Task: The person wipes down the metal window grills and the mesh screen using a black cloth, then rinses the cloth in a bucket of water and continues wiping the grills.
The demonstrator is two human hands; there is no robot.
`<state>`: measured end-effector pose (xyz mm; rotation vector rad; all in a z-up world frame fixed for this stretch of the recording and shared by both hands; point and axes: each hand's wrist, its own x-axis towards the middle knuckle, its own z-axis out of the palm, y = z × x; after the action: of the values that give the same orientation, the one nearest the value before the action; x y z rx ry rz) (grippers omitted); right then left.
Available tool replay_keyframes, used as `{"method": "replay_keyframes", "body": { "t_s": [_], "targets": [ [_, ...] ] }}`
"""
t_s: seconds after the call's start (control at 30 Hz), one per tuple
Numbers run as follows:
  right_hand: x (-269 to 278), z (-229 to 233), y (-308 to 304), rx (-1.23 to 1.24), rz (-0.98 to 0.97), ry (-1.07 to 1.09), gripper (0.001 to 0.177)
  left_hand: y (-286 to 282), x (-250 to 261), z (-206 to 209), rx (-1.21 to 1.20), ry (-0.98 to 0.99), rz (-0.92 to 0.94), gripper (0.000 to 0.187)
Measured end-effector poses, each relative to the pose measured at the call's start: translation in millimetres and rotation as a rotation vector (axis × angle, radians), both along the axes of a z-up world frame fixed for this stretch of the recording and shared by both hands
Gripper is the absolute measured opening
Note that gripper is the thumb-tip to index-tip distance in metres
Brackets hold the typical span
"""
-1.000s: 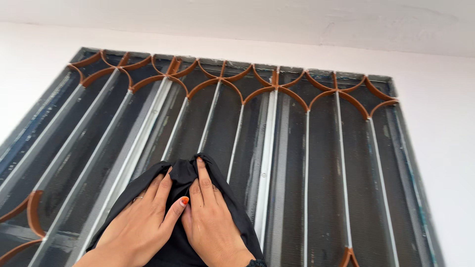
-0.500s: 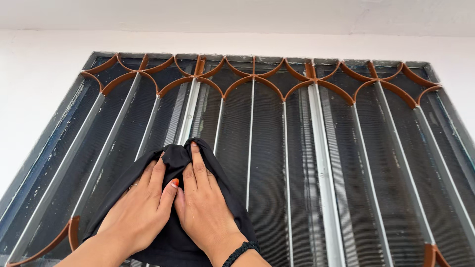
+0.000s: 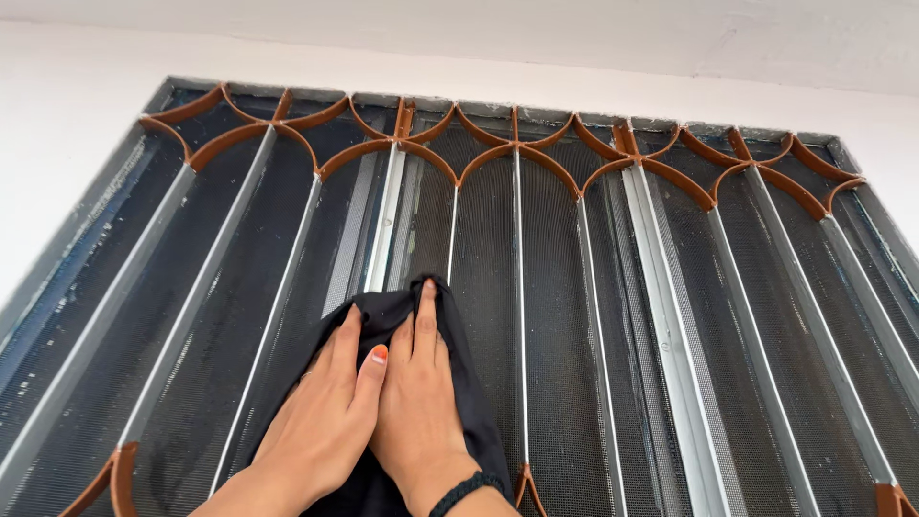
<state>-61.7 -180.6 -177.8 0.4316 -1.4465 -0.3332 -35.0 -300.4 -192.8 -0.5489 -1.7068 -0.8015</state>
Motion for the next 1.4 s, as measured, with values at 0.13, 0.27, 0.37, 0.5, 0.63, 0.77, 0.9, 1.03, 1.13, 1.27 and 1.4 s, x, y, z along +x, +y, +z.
{"method": "replay_keyframes", "body": {
  "t_s": [0.13, 0.27, 0.37, 0.5, 0.63, 0.77, 0.9, 1.03, 1.13, 1.27, 1.4],
  "targets": [
    [-3, 14, 2, 0.069, 0.062, 0.107, 0.055, 5, -18, 0, 0.055, 0.098, -0.046, 0.074],
    [-16, 24, -1, 0.092, 0.062, 0.107, 0.057, 3, -41, 5, 0.043, 0.407, -0.011, 0.064],
    [-26, 33, 1, 0.127, 0.095, 0.123, 0.054, 0, -47, 11, 0.058, 0.434, -0.040, 0.061],
    [-32, 57, -2, 0.158, 0.032, 0.081, 0.052, -2, -40, 31, 0.068, 0.354, -0.014, 0.060],
    [-33, 76, -3, 0.093, 0.186, 0.084, 0.050, -4, -37, 54, 0.046, 0.325, 0.002, 0.064],
    [-28, 87, -6, 0.033, 0.332, 0.256, 0.034, -5, -41, 70, 0.050, 0.351, 0.066, 0.059],
    [-23, 84, -9, -0.039, 0.349, 0.279, 0.020, -2, -41, 69, 0.101, 0.286, 0.052, 0.061],
    [-14, 81, -15, -0.100, 0.525, 0.298, 0.028, -1, -36, 67, 0.118, 0.273, 0.033, 0.056],
    [-3, 67, -13, -0.117, 0.623, 0.257, 0.018, -1, -34, 64, 0.136, 0.227, -0.005, 0.058],
    [3, 47, -18, -0.174, 0.615, 0.192, 0.013, -1, -41, 58, 0.102, 0.351, 0.042, 0.052],
    [3, 20, -15, -0.054, 0.649, 0.199, 0.016, -6, -50, 51, -0.007, 0.382, 0.156, 0.056]
  ]
}}
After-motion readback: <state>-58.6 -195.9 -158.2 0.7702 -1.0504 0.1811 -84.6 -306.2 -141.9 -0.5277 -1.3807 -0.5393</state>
